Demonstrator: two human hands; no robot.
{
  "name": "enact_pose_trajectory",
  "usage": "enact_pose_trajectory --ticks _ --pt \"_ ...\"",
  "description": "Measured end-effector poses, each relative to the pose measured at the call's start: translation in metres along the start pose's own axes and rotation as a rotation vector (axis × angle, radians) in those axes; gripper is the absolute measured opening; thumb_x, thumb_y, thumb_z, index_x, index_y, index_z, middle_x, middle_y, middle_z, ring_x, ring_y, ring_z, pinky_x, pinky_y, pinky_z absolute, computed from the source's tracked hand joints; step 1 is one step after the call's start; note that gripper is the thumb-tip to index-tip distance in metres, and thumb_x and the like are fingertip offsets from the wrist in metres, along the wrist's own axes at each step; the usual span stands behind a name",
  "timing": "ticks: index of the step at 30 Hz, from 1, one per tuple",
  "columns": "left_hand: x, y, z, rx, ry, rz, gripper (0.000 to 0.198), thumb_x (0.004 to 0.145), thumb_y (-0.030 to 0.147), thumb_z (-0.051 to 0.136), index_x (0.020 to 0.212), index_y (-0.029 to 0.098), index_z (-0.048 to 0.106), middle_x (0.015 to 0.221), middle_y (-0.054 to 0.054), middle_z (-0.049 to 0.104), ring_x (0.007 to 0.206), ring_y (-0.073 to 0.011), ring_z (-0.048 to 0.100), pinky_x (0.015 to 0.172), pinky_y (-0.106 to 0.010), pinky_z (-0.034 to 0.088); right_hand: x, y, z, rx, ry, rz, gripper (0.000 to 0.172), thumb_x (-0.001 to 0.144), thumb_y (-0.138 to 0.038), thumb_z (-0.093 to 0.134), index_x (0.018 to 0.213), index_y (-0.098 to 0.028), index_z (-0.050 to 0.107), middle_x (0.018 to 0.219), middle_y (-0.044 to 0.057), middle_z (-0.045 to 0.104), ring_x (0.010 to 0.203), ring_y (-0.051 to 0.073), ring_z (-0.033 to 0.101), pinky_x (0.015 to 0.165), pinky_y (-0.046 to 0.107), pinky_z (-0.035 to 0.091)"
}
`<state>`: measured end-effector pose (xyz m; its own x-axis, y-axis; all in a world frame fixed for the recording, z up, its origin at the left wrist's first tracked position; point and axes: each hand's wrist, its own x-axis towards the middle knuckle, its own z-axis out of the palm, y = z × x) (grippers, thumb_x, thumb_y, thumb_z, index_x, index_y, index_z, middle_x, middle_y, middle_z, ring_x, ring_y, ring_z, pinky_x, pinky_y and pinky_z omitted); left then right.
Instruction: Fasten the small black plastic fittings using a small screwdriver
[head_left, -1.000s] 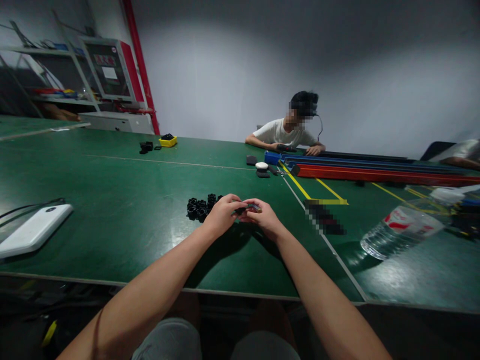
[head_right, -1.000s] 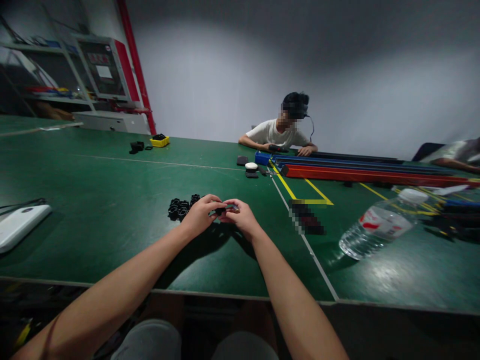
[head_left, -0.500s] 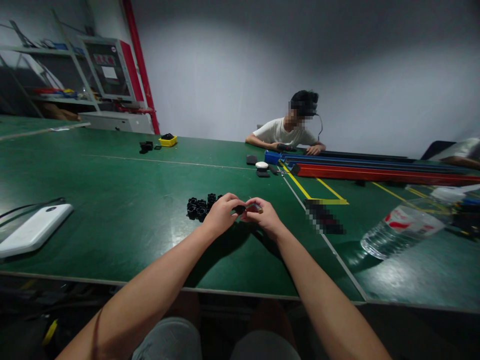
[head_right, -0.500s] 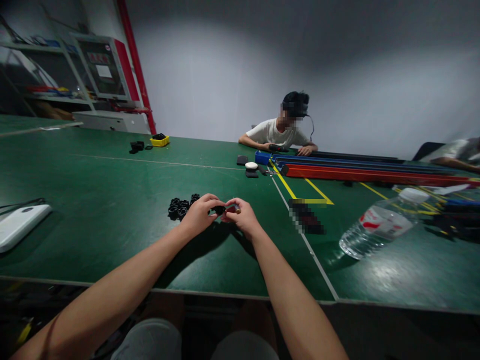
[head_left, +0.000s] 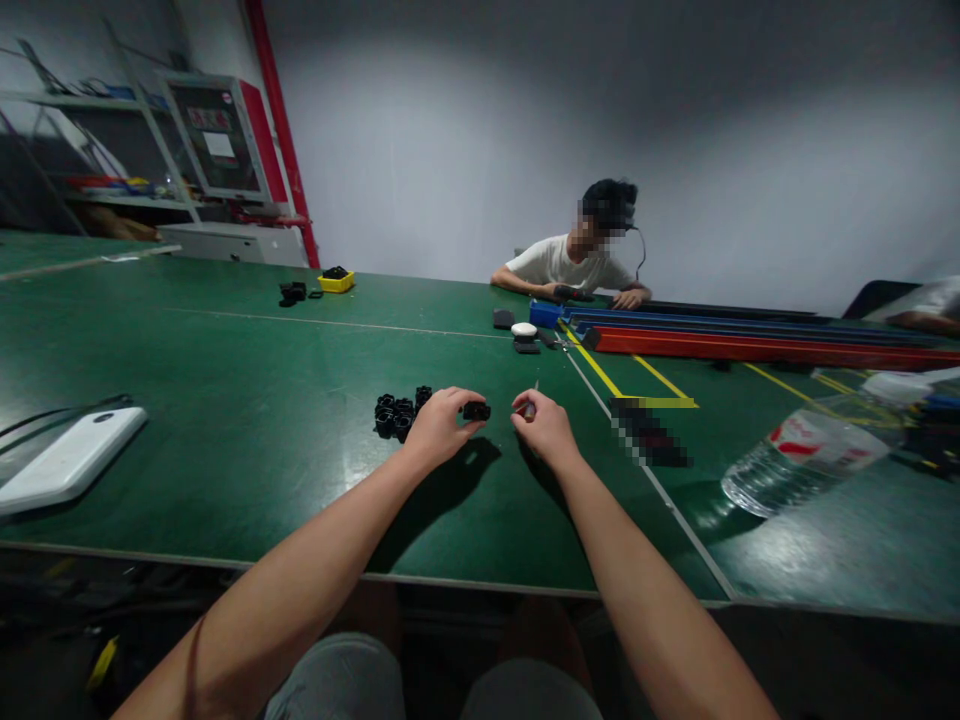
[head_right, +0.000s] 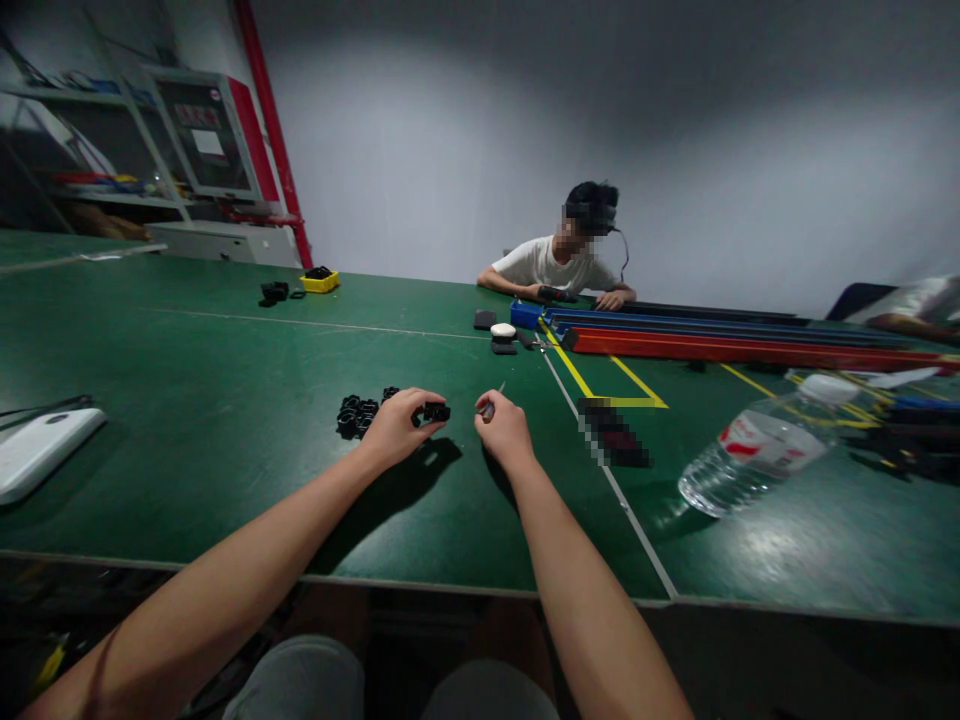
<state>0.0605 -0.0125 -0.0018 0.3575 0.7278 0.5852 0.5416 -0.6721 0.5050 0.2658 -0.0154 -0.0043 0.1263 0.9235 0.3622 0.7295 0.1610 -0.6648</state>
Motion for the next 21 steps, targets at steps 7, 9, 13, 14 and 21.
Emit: enact_pose_trajectory --ticks 7,9,13,14,21 --pt "0.001 0.005 -0.003 -0.01 -0.016 -0.076 0.028 0.079 0.023 0.076 0.105 0.02 0.068 0.099 -0.005 0.073 0.088 -0.0221 0.065 0.079 -0.034 0.05 0.001 0.002 0.004 0.089 -0.012 0.024 0.016 0.068 -0.016 0.056 0.08 -0.023 0.064 0.067 0.0 0.066 0.063 0.018 0.06 0.062 0.028 0.045" --pt "0.001 0.007 -0.004 0.001 -0.029 -0.085 0.027 0.079 0.023 0.076 0.104 0.02 0.067 0.098 -0.005 0.073 0.09 -0.0227 0.065 0.08 -0.034 0.05 0.0 0.0 0.004 0.223 -0.009 0.016 0.016 0.07 -0.017 0.053 0.082 -0.023 0.062 0.066 -0.001 0.065 0.061 0.017 0.059 0.06 0.028 0.045" --pt "0.001 0.006 -0.004 -0.017 -0.029 -0.111 0.026 0.078 0.019 0.075 0.102 0.02 0.065 0.096 -0.005 0.072 0.089 -0.0224 0.065 0.08 -0.033 0.049 -0.004 -0.011 0.001 0.532 -0.005 -0.062 0.011 0.071 -0.02 0.055 0.081 -0.022 0.059 0.063 -0.002 0.059 0.055 0.014 0.053 0.052 0.024 0.041" --pt "0.001 0.005 -0.003 -0.026 -0.028 -0.113 0.026 0.079 0.019 0.075 0.102 0.02 0.065 0.097 -0.005 0.071 0.089 -0.0222 0.065 0.08 -0.033 0.049 -0.006 -0.015 0.0 0.618 -0.021 -0.081 0.009 0.071 -0.02 0.056 0.08 -0.022 0.058 0.062 -0.003 0.058 0.053 0.013 0.051 0.05 0.023 0.039" --pt "0.001 0.0 -0.001 -0.082 -0.008 -0.152 0.027 0.08 0.022 0.074 0.104 0.02 0.061 0.098 -0.006 0.07 0.091 -0.022 0.065 0.081 -0.034 0.049 -0.019 -0.038 -0.014 0.933 -0.175 -0.166 0.014 0.072 -0.017 0.06 0.085 -0.022 0.058 0.068 -0.002 0.069 0.048 0.012 0.057 0.046 0.023 0.041"
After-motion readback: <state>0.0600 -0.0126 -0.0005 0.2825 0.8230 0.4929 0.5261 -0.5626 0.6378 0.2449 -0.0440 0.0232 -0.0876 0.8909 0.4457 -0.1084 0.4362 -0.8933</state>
